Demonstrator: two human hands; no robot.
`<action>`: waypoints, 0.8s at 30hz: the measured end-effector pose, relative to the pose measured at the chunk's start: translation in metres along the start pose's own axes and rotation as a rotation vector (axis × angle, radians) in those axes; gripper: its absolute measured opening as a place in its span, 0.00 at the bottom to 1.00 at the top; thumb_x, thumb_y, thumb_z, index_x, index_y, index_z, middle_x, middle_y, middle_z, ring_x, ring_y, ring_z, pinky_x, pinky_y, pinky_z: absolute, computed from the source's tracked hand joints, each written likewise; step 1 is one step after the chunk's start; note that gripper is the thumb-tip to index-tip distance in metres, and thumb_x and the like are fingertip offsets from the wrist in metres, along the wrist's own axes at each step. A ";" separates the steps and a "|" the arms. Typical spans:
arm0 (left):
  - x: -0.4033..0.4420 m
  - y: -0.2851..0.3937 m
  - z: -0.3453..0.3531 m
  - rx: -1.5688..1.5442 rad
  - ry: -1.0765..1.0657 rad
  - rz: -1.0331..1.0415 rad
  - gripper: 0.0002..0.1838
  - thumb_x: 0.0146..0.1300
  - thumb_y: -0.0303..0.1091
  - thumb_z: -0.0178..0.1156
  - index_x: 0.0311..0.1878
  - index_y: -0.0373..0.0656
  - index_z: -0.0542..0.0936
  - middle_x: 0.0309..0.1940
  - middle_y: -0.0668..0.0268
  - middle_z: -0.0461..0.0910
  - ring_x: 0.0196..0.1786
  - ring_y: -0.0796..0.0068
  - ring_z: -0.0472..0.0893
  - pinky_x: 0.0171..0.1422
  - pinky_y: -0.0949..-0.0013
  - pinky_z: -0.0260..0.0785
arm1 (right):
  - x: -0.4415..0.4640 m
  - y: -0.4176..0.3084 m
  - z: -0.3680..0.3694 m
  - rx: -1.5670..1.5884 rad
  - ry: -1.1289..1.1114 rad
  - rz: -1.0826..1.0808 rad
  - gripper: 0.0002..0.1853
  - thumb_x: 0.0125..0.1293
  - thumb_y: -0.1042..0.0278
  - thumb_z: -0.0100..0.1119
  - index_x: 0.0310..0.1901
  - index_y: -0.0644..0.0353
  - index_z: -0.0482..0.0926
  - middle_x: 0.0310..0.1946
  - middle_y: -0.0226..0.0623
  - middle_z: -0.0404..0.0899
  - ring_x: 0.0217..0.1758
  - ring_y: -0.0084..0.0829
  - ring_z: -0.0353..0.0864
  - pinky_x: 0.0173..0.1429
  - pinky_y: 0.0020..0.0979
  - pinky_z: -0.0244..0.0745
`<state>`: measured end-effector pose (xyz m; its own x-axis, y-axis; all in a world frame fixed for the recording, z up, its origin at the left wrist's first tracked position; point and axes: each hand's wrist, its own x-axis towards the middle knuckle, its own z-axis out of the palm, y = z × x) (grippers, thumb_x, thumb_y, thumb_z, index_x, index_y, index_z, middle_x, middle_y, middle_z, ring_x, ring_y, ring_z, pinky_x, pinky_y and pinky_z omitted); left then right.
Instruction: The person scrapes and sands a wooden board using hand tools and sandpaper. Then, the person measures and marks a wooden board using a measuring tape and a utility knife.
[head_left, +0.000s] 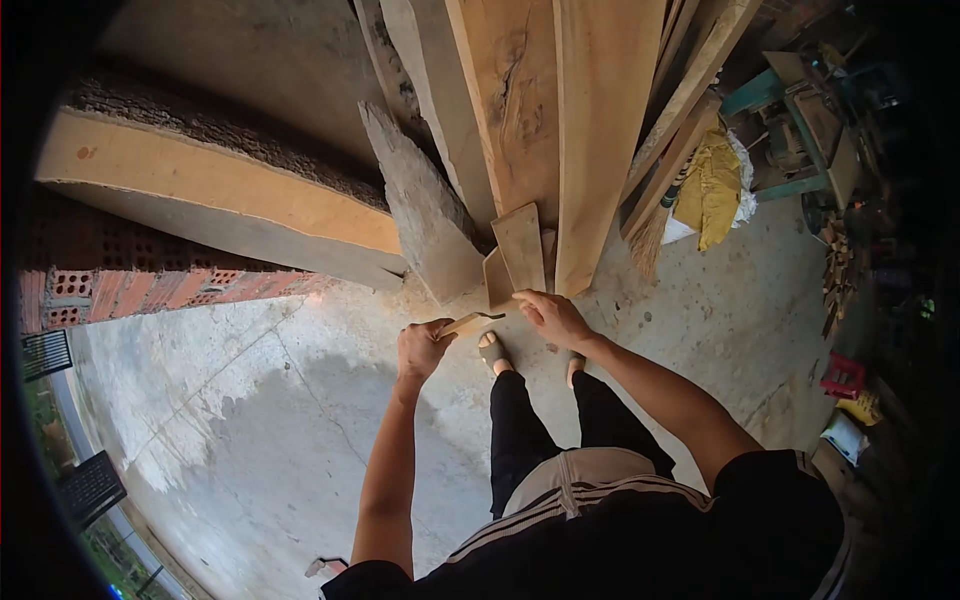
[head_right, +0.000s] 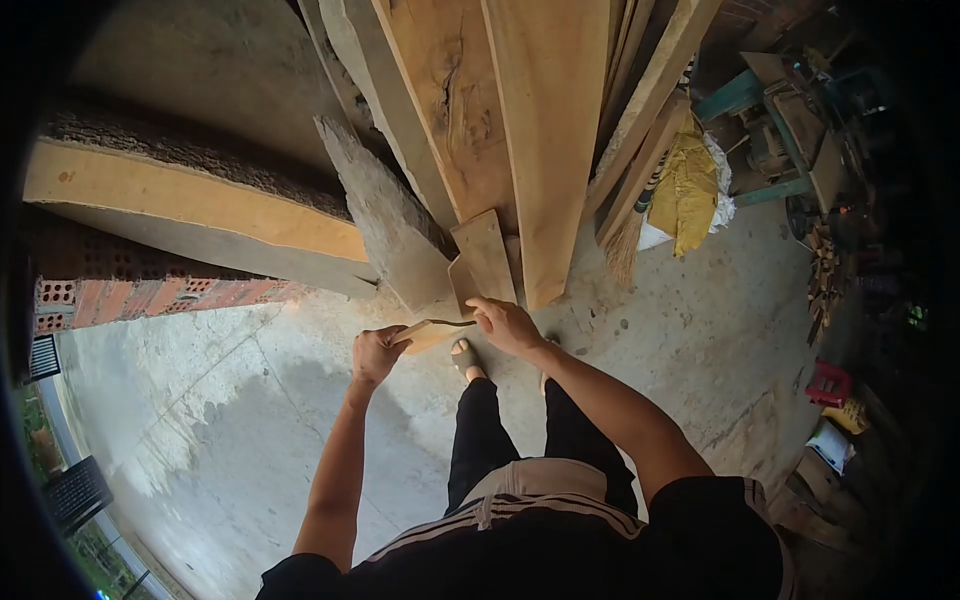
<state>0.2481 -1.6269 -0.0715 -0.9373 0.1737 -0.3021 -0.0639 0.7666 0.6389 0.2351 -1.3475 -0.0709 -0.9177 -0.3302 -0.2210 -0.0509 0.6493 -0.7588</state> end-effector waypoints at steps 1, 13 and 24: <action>0.011 -0.005 -0.004 -0.004 -0.005 -0.001 0.12 0.54 0.36 0.71 0.43 0.54 0.88 0.29 0.63 0.86 0.30 0.62 0.85 0.36 0.65 0.76 | 0.010 0.015 0.005 -0.002 -0.002 0.006 0.15 0.67 0.70 0.53 0.55 0.59 0.75 0.39 0.48 0.83 0.42 0.50 0.83 0.44 0.44 0.77; 0.090 0.018 0.044 -0.024 -0.237 0.288 0.14 0.56 0.40 0.68 0.47 0.52 0.86 0.32 0.59 0.86 0.37 0.58 0.85 0.43 0.58 0.77 | 0.042 0.026 0.001 -0.113 0.121 0.245 0.14 0.69 0.66 0.53 0.55 0.55 0.76 0.41 0.50 0.83 0.45 0.53 0.82 0.47 0.46 0.77; 0.136 0.019 0.142 0.154 -0.315 0.288 0.14 0.60 0.33 0.62 0.49 0.47 0.82 0.45 0.55 0.83 0.47 0.50 0.83 0.52 0.52 0.76 | -0.125 0.076 -0.009 -0.233 -0.048 0.648 0.14 0.68 0.66 0.55 0.54 0.54 0.77 0.38 0.44 0.85 0.42 0.45 0.85 0.47 0.42 0.78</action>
<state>0.1682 -1.5011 -0.2012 -0.7580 0.5546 -0.3434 0.2584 0.7387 0.6226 0.3428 -1.2511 -0.0954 -0.7734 0.1480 -0.6164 0.4137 0.8545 -0.3140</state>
